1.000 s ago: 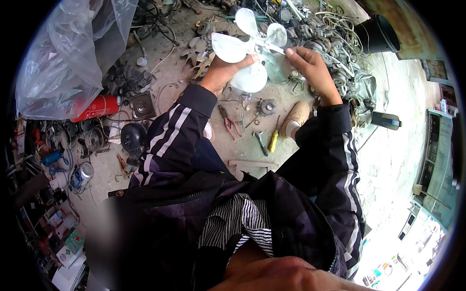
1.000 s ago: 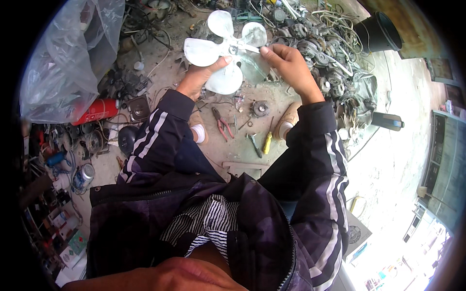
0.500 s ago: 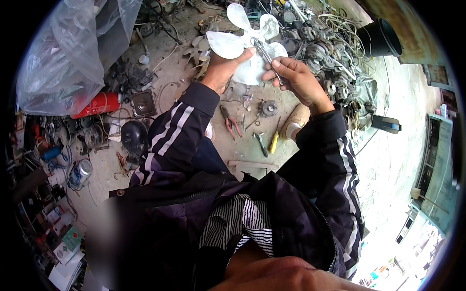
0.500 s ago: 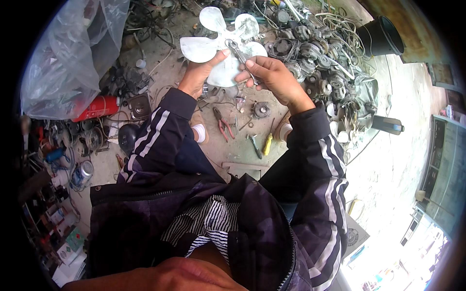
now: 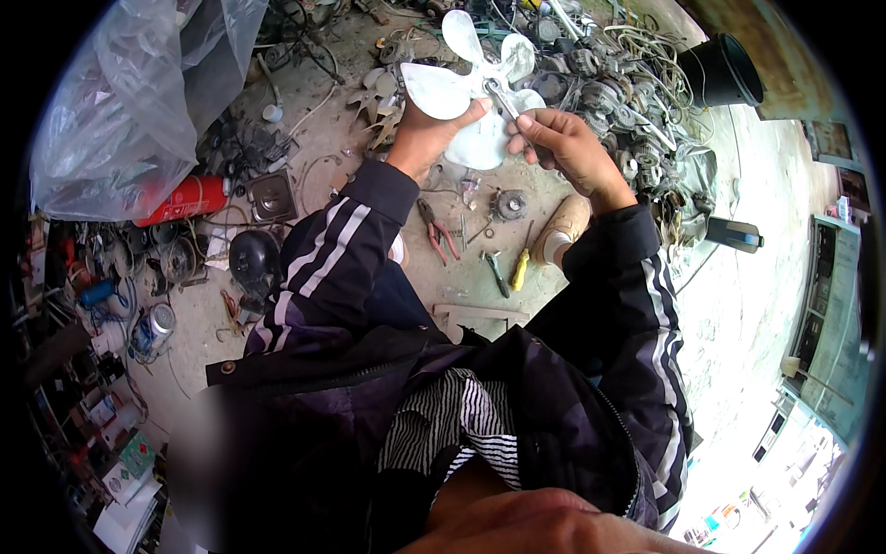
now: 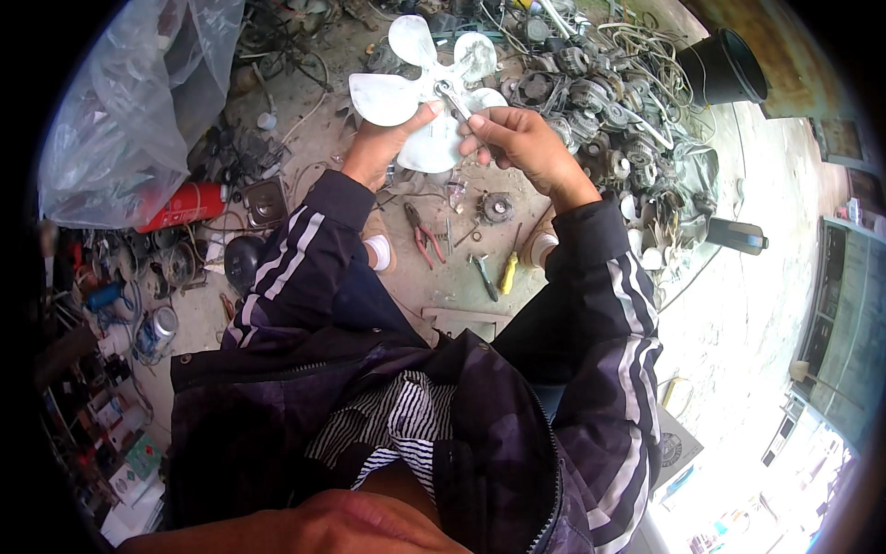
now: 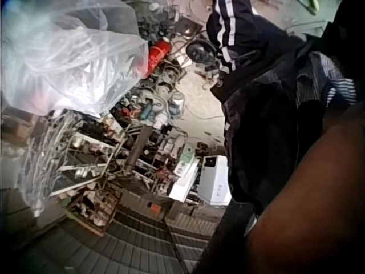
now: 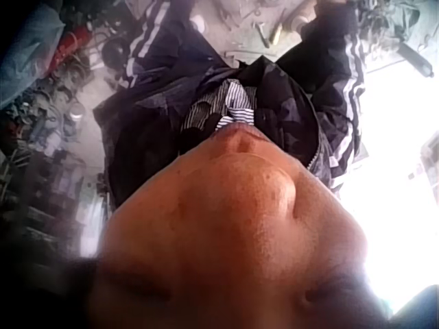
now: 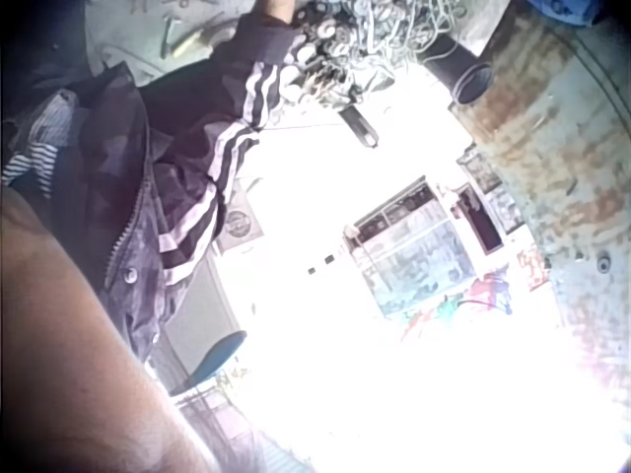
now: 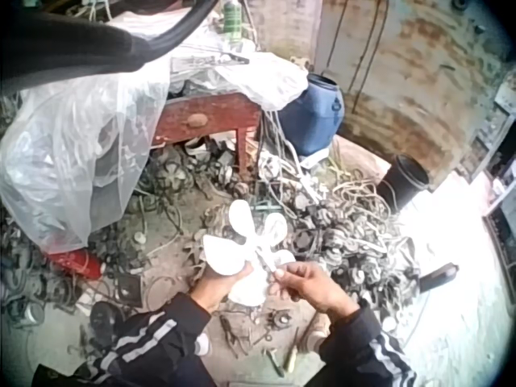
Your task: The person disassembles and reassembles fan components in a cluttered workshop. They use pliers to remove a nut from a fan blade hub, then use a screwdriver to clean the interior of a motor housing. Finally, they use a wrench to tighten the nut back onto a fan blade assembly.
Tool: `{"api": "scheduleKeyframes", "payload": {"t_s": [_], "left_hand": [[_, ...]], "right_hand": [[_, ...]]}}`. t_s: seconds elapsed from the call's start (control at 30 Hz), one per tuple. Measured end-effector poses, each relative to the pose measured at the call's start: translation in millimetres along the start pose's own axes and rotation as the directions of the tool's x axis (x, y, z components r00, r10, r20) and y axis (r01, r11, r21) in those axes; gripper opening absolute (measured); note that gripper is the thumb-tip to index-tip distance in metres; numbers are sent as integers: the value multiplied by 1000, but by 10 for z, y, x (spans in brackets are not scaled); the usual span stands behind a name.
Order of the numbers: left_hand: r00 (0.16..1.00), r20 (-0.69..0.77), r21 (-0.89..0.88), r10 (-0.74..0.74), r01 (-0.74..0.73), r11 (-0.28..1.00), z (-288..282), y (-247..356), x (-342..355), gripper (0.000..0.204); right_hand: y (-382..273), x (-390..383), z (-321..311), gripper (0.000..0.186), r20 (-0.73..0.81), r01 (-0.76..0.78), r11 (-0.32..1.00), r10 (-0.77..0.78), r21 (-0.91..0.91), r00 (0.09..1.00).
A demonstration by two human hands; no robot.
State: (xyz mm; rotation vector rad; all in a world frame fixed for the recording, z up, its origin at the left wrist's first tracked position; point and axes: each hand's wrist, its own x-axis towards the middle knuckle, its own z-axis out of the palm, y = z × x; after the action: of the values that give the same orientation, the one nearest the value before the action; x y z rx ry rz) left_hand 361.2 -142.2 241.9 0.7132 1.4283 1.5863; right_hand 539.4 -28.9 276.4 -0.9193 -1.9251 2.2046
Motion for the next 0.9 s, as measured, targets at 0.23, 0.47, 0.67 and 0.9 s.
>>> {"api": "scheduleKeyframes", "payload": {"t_s": [0.23, 0.47, 0.67, 0.9], "left_hand": [[997, 75, -17, -35, 37, 999, -7, 58, -24, 44], [974, 208, 163, -86, 52, 985, -58, -14, 22, 50], [973, 205, 22, -108, 106, 994, 14, -12, -28, 52], [995, 74, -68, -68, 73, 995, 22, 35, -7, 52]], "right_hand": [[47, 47, -167, 27, -23, 26, 992, -29, -126, 999], [3, 51, -371, 34, -155, 146, 803, -285, -578, 946], [-141, -103, -466, 30, -130, 233, 902, -297, -363, 946], [-149, -135, -164, 25, -23, 19, 1000, -19, -10, 1000]]}}
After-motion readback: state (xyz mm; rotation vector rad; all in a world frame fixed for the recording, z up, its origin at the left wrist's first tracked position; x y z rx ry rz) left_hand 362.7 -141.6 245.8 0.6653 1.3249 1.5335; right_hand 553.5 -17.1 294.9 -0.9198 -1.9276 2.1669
